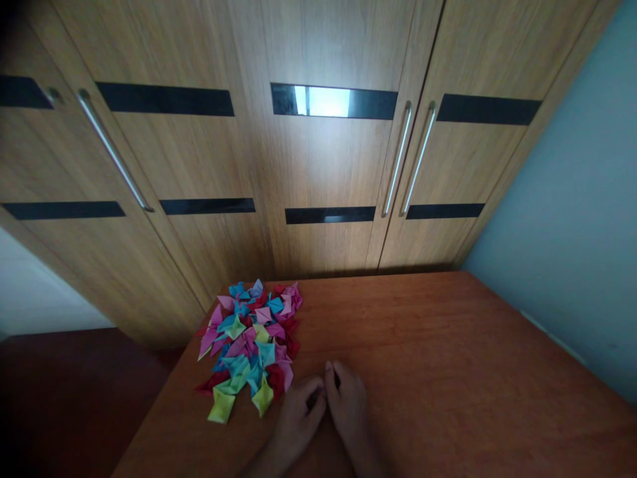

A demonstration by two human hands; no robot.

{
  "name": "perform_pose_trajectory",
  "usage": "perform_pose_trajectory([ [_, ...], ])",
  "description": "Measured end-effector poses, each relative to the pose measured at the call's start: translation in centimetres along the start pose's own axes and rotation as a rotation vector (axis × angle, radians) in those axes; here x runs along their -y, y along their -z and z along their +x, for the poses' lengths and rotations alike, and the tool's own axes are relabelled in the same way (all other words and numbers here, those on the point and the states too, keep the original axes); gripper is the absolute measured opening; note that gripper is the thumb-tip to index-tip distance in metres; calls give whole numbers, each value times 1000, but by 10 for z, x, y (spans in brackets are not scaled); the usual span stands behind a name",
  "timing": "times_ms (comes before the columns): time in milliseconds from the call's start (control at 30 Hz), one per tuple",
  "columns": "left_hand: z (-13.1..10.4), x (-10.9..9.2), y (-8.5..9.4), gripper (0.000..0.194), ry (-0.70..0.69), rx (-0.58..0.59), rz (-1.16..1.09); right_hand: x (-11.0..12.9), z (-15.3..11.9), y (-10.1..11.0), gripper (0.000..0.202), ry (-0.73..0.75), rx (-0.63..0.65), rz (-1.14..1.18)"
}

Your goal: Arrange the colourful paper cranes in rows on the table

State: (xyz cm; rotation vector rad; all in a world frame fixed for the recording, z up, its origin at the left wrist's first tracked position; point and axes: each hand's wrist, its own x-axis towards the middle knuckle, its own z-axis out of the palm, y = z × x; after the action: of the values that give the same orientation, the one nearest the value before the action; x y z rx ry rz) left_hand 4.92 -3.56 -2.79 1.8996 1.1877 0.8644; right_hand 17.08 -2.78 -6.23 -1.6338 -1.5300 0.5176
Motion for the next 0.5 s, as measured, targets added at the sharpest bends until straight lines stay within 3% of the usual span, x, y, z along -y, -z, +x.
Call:
perform_pose_trajectory([
  [500,0,-2,1,16,-2,5,-1,0,1,2,46,25,0,-39],
])
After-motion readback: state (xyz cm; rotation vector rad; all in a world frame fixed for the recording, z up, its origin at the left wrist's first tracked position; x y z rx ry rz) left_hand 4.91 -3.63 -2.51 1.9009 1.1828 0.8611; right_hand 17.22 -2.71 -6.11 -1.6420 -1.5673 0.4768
